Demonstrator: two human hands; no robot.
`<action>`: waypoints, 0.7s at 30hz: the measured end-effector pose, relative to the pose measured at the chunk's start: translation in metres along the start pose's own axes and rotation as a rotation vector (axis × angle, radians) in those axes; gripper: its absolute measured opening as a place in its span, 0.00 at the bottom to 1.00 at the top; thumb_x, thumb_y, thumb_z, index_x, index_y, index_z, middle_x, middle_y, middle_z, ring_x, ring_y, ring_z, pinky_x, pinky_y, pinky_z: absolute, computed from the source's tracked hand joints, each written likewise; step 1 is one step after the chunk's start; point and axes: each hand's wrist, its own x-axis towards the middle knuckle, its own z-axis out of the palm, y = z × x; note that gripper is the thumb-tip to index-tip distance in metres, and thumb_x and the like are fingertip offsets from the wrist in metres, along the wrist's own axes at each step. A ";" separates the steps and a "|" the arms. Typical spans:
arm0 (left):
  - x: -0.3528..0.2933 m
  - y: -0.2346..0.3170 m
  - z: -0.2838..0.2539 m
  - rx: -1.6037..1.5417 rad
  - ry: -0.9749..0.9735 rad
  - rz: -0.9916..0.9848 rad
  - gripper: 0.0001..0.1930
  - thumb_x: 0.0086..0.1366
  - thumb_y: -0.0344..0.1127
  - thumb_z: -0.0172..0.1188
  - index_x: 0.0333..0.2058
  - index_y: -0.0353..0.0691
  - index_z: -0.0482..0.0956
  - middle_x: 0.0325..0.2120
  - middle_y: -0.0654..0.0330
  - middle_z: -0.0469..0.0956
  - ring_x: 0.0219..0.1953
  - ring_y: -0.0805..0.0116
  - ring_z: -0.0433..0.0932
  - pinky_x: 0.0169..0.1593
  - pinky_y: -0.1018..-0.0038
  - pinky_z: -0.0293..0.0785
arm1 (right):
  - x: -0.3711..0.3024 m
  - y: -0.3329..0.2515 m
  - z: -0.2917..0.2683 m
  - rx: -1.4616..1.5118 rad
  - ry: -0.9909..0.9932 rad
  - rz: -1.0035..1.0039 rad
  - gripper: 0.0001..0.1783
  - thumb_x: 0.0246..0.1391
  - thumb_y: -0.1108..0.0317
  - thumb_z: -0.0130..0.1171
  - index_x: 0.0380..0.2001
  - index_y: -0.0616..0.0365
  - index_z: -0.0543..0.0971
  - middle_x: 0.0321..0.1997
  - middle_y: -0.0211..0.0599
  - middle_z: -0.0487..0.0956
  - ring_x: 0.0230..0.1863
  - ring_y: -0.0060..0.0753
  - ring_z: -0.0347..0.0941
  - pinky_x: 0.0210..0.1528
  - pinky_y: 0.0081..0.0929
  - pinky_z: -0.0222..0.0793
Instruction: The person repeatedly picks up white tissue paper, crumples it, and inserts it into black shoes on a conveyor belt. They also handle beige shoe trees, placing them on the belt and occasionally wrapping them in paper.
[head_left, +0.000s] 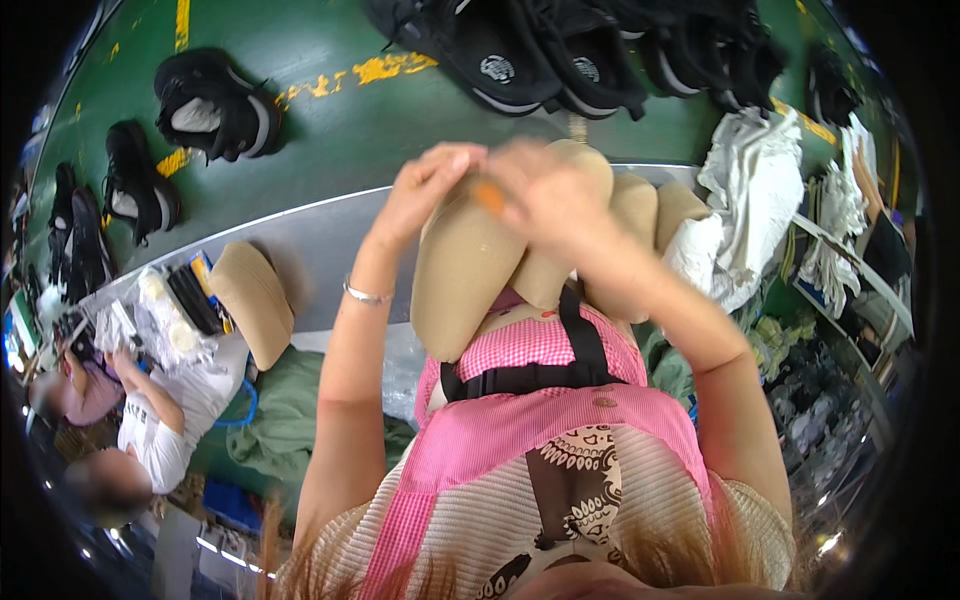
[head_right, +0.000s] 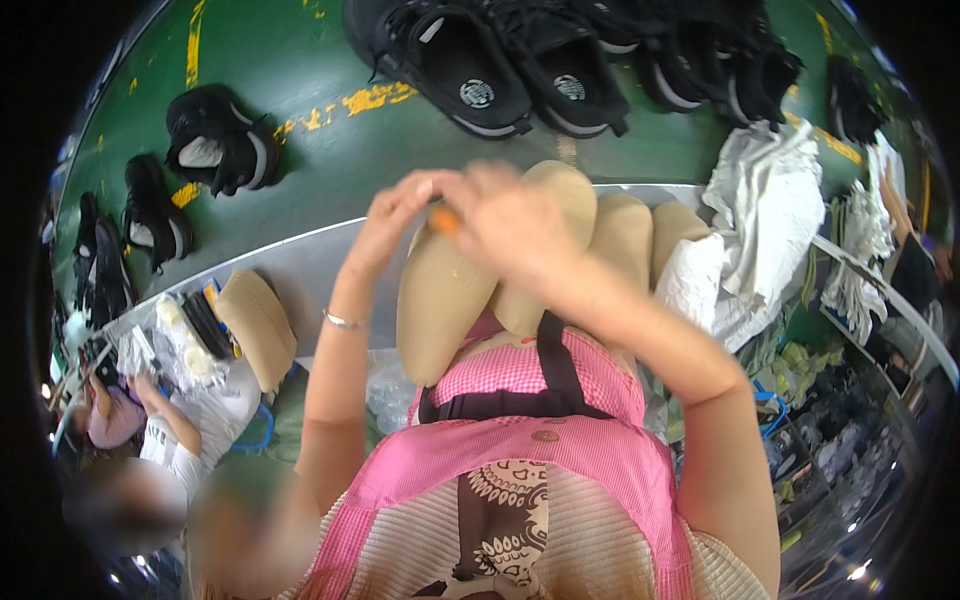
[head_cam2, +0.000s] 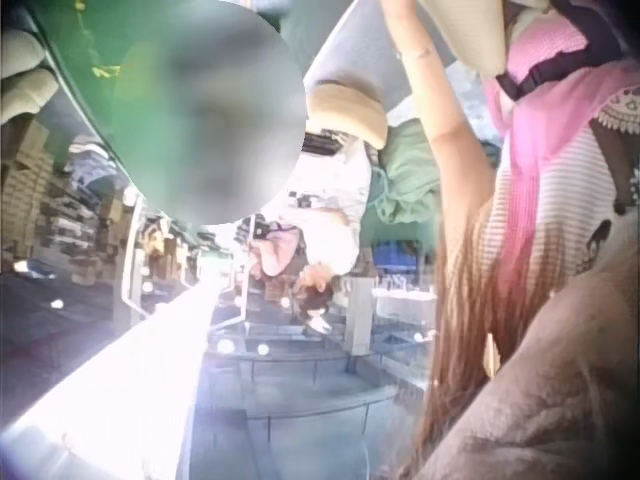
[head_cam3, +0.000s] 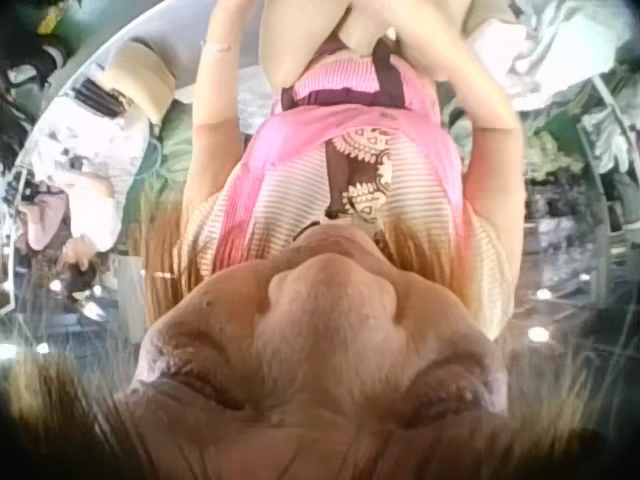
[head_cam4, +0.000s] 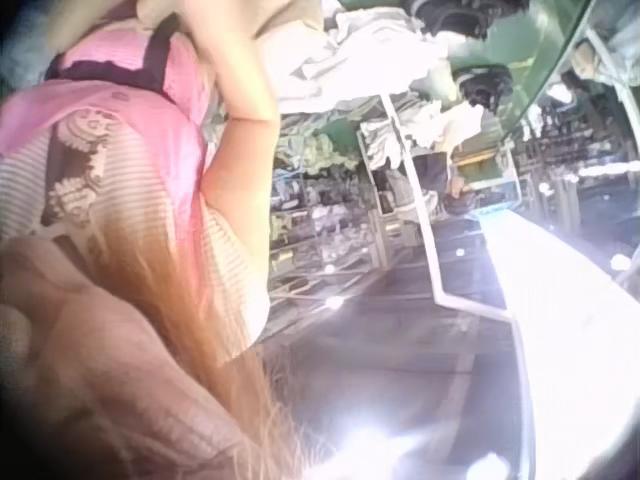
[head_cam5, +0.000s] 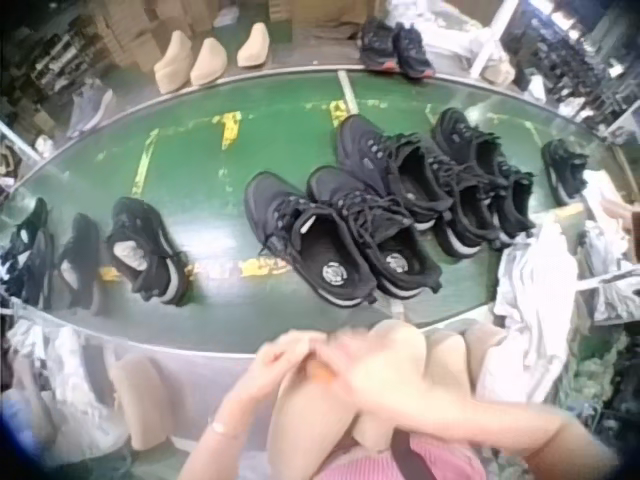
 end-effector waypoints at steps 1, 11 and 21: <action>-0.008 -0.002 0.007 -0.048 -0.061 -0.054 0.21 0.71 0.46 0.51 0.46 0.32 0.79 0.52 0.60 0.75 0.55 0.69 0.71 0.62 0.72 0.61 | -0.025 -0.009 0.009 0.030 -0.053 0.057 0.20 0.46 0.58 0.64 0.43 0.54 0.77 0.41 0.38 0.77 0.45 0.39 0.75 0.39 0.35 0.75; -0.055 -0.045 0.037 -0.057 0.191 -0.104 0.08 0.66 0.27 0.56 0.37 0.31 0.82 0.51 0.58 0.75 0.54 0.68 0.70 0.58 0.72 0.65 | -0.067 -0.052 0.030 0.250 0.006 0.149 0.35 0.39 0.60 0.71 0.51 0.60 0.71 0.48 0.50 0.72 0.52 0.53 0.69 0.53 0.42 0.70; -0.022 -0.036 0.027 -0.493 0.263 -0.370 0.17 0.72 0.41 0.51 0.52 0.37 0.71 0.48 0.56 0.76 0.47 0.66 0.77 0.51 0.66 0.77 | 0.018 0.019 0.026 0.351 -0.228 -0.062 0.23 0.36 0.64 0.72 0.40 0.55 0.81 0.41 0.46 0.76 0.49 0.49 0.71 0.50 0.41 0.71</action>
